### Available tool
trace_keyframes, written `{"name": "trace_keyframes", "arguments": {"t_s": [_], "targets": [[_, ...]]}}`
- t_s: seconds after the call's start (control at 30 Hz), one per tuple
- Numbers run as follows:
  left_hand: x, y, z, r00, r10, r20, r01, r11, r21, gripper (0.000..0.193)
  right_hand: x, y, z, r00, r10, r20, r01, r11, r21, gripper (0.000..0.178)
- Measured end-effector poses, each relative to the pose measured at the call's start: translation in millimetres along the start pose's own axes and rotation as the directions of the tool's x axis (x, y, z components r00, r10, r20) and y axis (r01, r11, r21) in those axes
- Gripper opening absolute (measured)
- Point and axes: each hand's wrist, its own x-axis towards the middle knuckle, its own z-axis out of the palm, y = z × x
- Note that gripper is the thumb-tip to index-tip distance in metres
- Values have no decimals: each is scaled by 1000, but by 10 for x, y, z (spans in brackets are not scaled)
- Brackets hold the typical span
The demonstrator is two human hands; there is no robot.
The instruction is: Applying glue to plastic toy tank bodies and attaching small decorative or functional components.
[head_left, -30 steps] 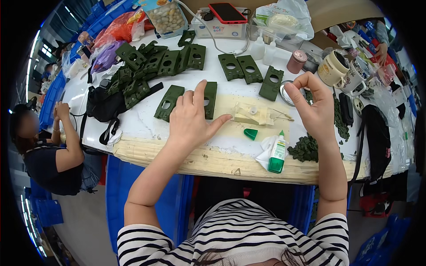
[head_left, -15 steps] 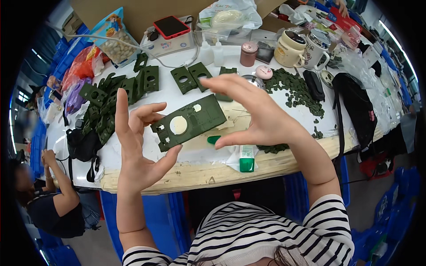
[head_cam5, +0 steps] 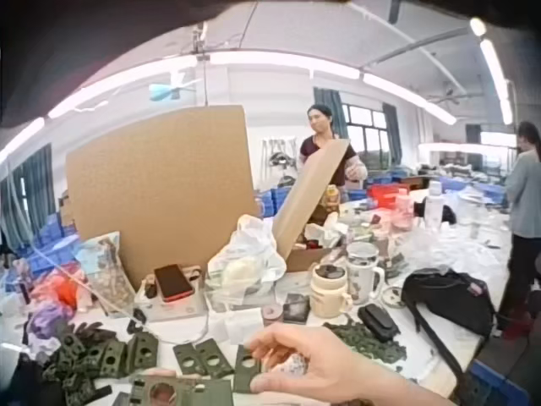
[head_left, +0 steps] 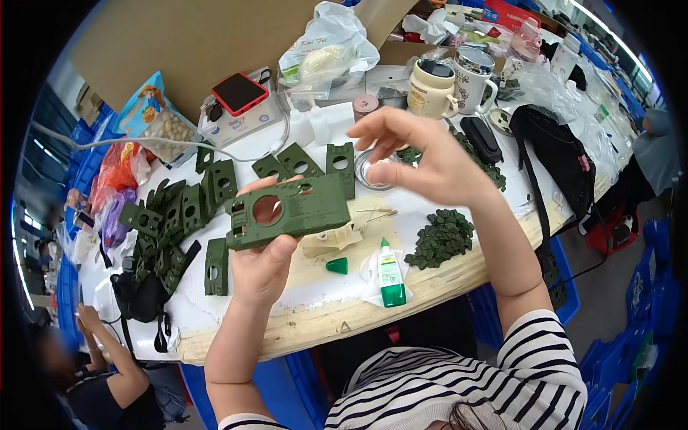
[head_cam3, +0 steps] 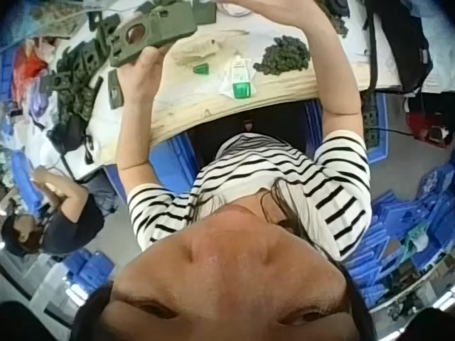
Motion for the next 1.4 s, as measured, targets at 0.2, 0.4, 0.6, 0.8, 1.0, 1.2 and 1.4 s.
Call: {"name": "trace_keyframes", "arguments": {"t_s": [0.2,0.4,0.6,0.8,1.0,1.2,1.4], "targets": [[-134,-97,-274,987,-136,-81,123,981,-151,73,-73,630,-826,865,499,-46,-376,585,-718,12],[-144,-94,-239,984,-177,-27,168,963,-209,65,-82,896,-844,754,657,7,-448,522,-726,14],[-151,-61,-188,980,-200,-10,193,959,-209,67,-76,1008,-856,748,664,-1,-474,534,-700,13],[-119,-64,-153,976,-216,-5,211,957,-201,64,-62,926,-831,780,626,12,-430,549,-717,6],[-107,-17,-113,976,-218,15,217,954,-206,66,42,503,-509,965,255,-63,-261,898,-355,7],[-102,-24,-82,970,-236,58,243,938,-246,66,-45,74,163,978,185,94,-201,957,211,17],[-112,-27,-76,977,-208,43,212,959,-190,66,-107,-20,344,921,322,221,-389,810,439,21]]}}
